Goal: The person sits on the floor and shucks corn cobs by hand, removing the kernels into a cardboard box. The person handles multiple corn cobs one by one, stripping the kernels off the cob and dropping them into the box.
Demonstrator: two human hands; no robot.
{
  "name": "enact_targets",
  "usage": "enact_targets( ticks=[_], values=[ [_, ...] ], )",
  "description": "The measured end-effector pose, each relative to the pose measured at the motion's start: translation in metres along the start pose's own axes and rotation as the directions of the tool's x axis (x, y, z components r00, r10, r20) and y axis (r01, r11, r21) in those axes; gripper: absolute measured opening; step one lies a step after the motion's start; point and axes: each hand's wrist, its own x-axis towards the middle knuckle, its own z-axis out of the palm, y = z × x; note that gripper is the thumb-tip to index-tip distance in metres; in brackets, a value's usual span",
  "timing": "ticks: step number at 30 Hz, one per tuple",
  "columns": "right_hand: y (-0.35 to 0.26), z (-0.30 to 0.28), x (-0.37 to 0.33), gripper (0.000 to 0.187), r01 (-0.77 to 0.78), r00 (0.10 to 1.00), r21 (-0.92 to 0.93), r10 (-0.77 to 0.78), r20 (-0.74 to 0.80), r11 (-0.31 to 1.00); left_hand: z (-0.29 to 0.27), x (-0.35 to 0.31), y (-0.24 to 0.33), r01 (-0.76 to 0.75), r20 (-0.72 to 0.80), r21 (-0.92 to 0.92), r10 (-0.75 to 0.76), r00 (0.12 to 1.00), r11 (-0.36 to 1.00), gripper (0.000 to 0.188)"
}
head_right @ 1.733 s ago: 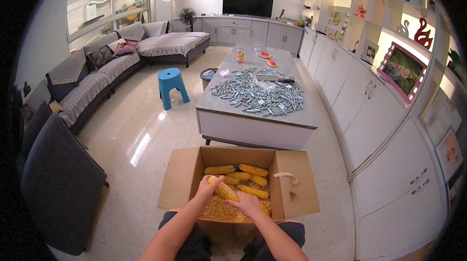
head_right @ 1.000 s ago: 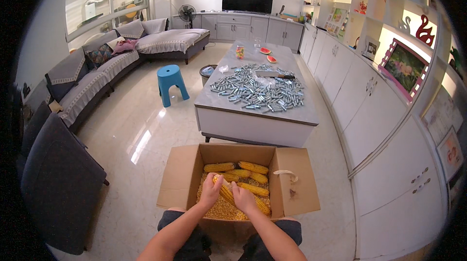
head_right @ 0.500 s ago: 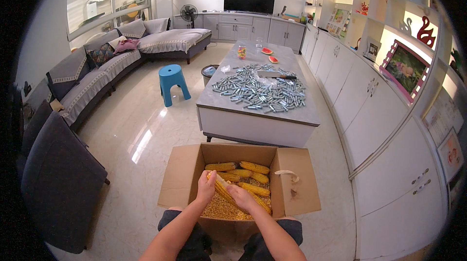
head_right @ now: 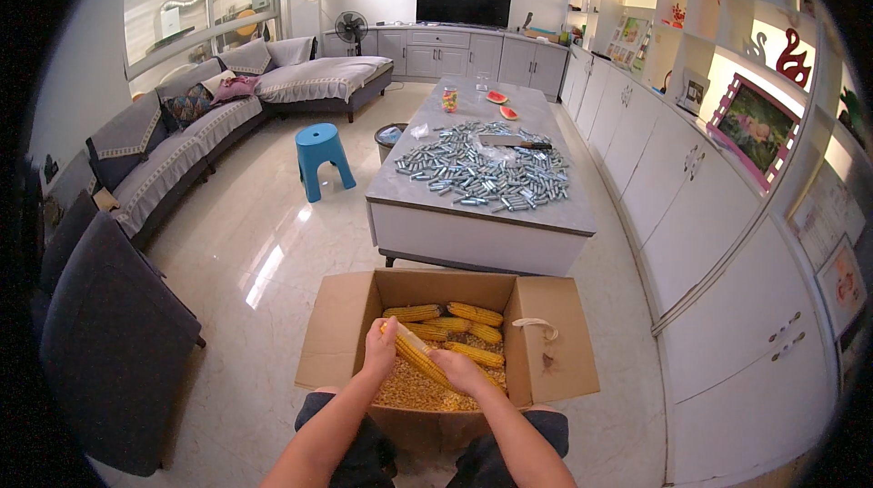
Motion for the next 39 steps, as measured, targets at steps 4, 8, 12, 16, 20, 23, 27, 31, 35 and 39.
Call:
enact_targets(
  ticks=[4,8,12,16,20,23,27,31,35,39],
  values=[
    [0.004,0.000,-0.006,0.055,0.000,1.000,-0.113,-0.003,-0.025,0.994,0.000,-0.001,0.000,-0.017,0.030,0.083,0.014,0.999,0.996,0.032],
    [-0.001,0.002,-0.008,0.058,-0.061,0.994,-0.226,0.038,-0.106,0.972,0.003,-0.004,0.001,-0.042,0.019,0.099,0.040,0.999,0.994,0.033],
    [0.007,0.003,-0.001,0.055,-0.127,0.981,-0.322,0.071,-0.182,0.938,0.004,-0.007,0.004,-0.075,0.002,0.140,0.076,0.997,0.987,0.032],
    [0.012,-0.001,0.002,0.053,-0.100,0.991,-0.087,0.092,-0.095,0.991,0.004,-0.006,0.010,-0.018,-0.010,0.091,0.019,1.000,0.996,0.032],
    [0.011,-0.006,0.000,0.051,0.011,1.000,-0.111,-0.012,-0.009,0.994,-0.005,0.009,-0.016,0.016,-0.044,0.053,-0.013,0.999,0.998,0.032],
    [0.002,-0.006,-0.006,0.051,0.032,0.999,-0.152,-0.035,-0.014,0.988,-0.006,0.010,-0.017,0.021,-0.041,0.048,-0.019,0.999,0.999,0.032],
    [0.001,-0.006,-0.005,0.054,-0.056,0.998,-0.206,0.047,-0.051,0.977,-0.003,0.007,-0.014,0.000,-0.055,0.083,0.004,0.998,0.997,0.033],
    [0.015,-0.007,0.002,0.055,-0.132,0.990,-0.211,0.117,-0.081,0.969,-0.002,0.004,-0.009,-0.006,-0.040,0.059,0.008,0.999,0.998,0.033],
    [0.010,-0.013,-0.002,0.053,-0.127,0.992,-0.145,0.123,-0.032,0.981,-0.007,0.010,-0.016,0.044,-0.057,0.016,-0.043,0.997,0.999,0.034],
    [0.001,-0.016,-0.009,0.051,-0.011,0.999,-0.188,0.019,0.043,0.982,-0.009,0.012,-0.010,0.099,-0.098,0.016,-0.097,0.990,0.995,0.035]
  ],
)
